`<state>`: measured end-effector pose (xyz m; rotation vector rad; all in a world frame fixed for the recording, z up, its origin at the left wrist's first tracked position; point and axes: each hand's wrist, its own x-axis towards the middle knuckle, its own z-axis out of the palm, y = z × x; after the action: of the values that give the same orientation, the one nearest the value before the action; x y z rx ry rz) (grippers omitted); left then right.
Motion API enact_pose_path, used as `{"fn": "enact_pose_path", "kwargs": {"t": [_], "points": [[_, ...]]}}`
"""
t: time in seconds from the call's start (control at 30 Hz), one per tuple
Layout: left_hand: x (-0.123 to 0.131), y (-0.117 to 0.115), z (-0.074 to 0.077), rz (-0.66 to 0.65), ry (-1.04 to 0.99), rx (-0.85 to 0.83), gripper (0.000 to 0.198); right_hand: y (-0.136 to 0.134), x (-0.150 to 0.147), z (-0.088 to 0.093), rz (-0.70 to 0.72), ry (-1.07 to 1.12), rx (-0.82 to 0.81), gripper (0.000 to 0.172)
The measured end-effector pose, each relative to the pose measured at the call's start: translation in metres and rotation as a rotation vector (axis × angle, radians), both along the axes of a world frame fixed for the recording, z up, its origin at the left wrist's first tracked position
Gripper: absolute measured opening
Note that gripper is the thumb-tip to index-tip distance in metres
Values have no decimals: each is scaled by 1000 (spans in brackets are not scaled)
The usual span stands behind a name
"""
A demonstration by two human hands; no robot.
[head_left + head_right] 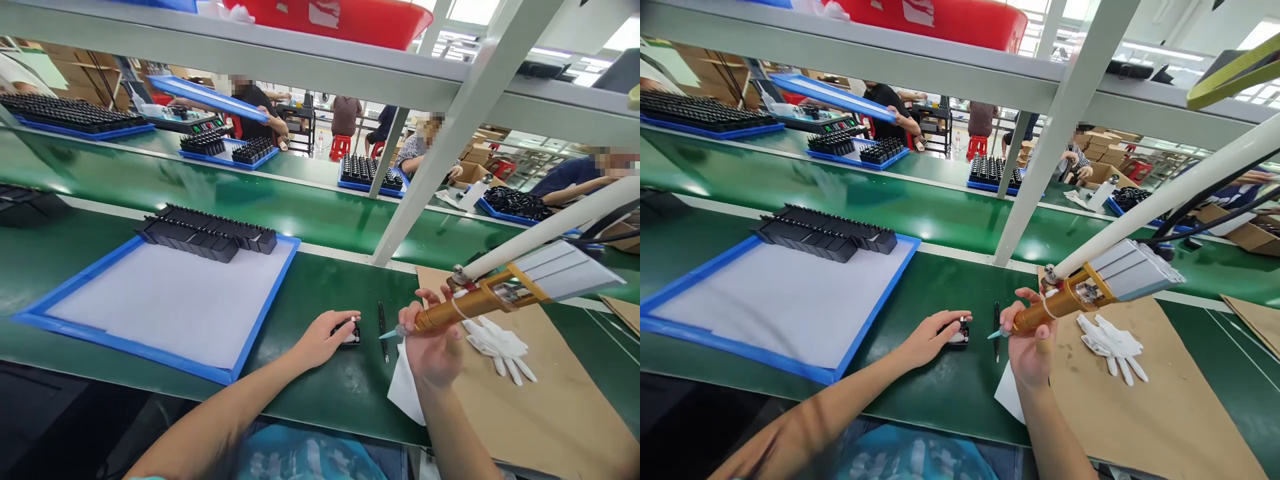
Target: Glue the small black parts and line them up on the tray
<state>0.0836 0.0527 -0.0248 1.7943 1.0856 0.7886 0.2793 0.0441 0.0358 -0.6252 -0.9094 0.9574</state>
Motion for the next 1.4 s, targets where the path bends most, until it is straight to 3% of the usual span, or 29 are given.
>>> {"fn": "enact_pose_path", "kwargs": {"t": [0.23, 0.53, 0.7, 0.8, 1.03, 1.1, 1.17, 1.23, 1.3, 1.4], "points": [[-2, -2, -6, -70, 141, 347, 28, -1, 7, -7, -3, -25, -1, 45], [5, -8, -8, -107, 370, 571, 22, -4, 6, -7, -13, -44, -16, 38], [10, -14, -21, -79, 565, 674, 25, -5, 6, -5, -5, -26, -11, 43], [16, -20, -27, -46, 638, 717, 31, -5, 6, -4, 0, -29, -8, 36], [20, -27, -27, -44, 673, 704, 50, -3, 7, -6, -16, -26, -17, 42], [17, -22, -26, -52, 596, 657, 44, -3, 8, -7, -20, -24, -23, 43], [12, -15, -24, -17, 413, 500, 33, -2, 8, -8, -29, -21, -26, 43], [7, -8, -19, 84, 132, 207, 27, -2, 9, -9, -38, -14, -22, 43], [2, -3, -12, 189, -214, -143, 32, -1, 9, -9, -47, -10, -16, 44], [0, -4, -1, 199, -680, -517, 41, 1, 11, -10, -64, -3, -16, 45]]}}
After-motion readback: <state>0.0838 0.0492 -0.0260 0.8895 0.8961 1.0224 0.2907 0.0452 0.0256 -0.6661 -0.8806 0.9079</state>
